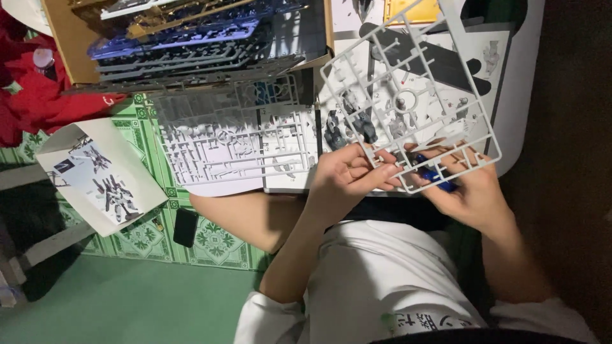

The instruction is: Detaching plastic model components from a runner frame using precision nippers and preparing them for assembly.

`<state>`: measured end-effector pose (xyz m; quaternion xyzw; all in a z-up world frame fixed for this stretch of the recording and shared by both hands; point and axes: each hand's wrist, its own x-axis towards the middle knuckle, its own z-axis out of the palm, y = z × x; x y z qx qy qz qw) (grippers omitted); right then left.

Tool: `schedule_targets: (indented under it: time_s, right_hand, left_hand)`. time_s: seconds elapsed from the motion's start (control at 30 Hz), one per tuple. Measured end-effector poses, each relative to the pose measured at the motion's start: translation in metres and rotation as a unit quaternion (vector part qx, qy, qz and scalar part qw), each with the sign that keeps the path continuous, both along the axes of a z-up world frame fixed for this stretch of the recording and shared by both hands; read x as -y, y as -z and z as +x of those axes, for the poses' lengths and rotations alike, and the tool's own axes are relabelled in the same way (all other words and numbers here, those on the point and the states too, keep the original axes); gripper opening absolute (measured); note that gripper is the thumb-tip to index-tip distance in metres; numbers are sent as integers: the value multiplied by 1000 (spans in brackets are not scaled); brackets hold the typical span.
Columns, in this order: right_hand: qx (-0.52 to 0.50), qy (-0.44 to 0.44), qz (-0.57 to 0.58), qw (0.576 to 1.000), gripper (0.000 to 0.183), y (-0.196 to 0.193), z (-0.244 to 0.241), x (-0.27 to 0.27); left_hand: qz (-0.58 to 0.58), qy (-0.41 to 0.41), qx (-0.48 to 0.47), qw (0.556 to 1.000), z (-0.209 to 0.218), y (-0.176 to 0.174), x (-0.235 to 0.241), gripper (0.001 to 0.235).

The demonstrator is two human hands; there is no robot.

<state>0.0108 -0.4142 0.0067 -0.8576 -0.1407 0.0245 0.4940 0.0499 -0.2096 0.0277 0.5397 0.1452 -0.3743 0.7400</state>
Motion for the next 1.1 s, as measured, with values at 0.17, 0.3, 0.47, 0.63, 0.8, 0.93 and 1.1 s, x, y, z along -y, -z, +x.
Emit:
schedule_targets:
  time_s: [0.17, 0.3, 0.47, 0.63, 0.8, 0.93, 1.1]
  right_hand:
    - [16, -2, -34, 999, 27, 9, -8, 5]
    - [17, -5, -25, 1000, 29, 5, -7, 4]
    - [31, -7, -42, 999, 28, 6, -7, 6]
    - [51, 9, -36, 998, 24, 17, -12, 8]
    - [48, 7, 38, 998, 17, 5, -2, -1]
    - [-7, 13, -54, 998, 24, 0, -2, 10]
    - [-106, 88, -65, 988, 31, 9, -3, 36]
  left_hand:
    - [-36, 11, 88, 995, -2, 3, -1, 16]
    - [-36, 10, 88, 995, -1, 1, -1, 15]
    - [-49, 13, 87, 995, 0, -2, -2, 15]
    - [-49, -14, 77, 996, -2, -2, 2, 16]
    - [-39, -18, 71, 997, -3, 4, 3, 14]
    - [-51, -11, 93, 994, 1, 7, 5, 16]
    - [-45, -8, 81, 996, 9, 20, 10, 16]
